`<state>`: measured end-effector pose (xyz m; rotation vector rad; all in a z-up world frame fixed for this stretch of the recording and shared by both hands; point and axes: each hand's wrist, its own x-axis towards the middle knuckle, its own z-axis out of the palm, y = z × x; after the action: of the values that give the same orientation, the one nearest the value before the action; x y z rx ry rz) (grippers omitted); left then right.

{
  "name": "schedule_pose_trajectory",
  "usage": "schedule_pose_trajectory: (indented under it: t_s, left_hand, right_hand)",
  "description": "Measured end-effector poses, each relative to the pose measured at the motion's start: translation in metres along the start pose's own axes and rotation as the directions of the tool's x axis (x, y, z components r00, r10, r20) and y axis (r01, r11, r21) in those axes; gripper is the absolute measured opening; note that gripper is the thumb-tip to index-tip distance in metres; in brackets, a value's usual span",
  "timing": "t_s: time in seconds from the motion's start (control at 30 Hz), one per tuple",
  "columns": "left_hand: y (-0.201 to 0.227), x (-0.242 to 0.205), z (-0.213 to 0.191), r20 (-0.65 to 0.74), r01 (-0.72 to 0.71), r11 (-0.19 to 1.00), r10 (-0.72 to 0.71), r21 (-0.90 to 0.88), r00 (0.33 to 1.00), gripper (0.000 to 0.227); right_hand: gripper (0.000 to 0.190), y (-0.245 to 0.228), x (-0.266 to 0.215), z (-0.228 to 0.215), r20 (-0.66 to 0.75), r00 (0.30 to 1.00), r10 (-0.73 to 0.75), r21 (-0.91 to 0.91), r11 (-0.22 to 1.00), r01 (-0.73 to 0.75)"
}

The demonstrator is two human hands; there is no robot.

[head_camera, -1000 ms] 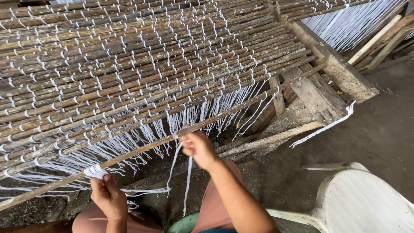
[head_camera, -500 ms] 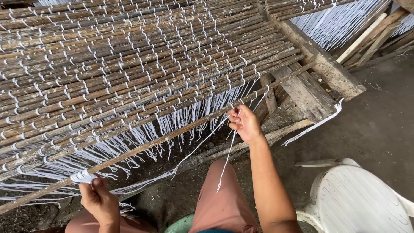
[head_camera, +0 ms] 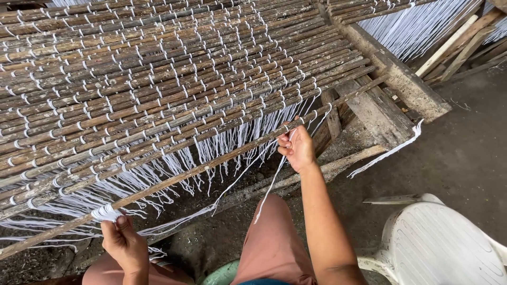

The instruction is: The person is weaving or looping white candle wicks around a series of wooden sticks arranged on a frame to prepare them for the candle-making process.

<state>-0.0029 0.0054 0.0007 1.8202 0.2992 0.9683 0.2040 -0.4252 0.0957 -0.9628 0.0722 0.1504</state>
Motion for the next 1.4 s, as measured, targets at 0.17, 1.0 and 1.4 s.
schedule_pose_trajectory:
  t_s: [0.17, 1.0, 1.4]
  left_hand:
    - [-0.011, -0.002, 0.007, -0.041, 0.009, 1.0, -0.009, -0.006, 0.999, 0.029]
    - [0.019, 0.008, 0.005, 0.03, -0.046, 0.999, 0.046, -0.008, 0.999, 0.034]
    - [0.033, 0.002, 0.015, -0.13, 0.171, 0.941, -0.217, -0.293, 0.968, 0.004]
  right_hand:
    - [0.049, 0.067, -0.016, 0.01, 0.004, 0.941, -0.339, -0.356, 0.879, 0.318]
    - [0.089, 0.203, -0.064, -0.082, -0.439, 0.88, 0.183, -0.898, -0.135, -0.419]
    - [0.026, 0.245, -0.073, 0.088, 0.523, 0.794, 0.308, -0.673, 0.721, 0.164]
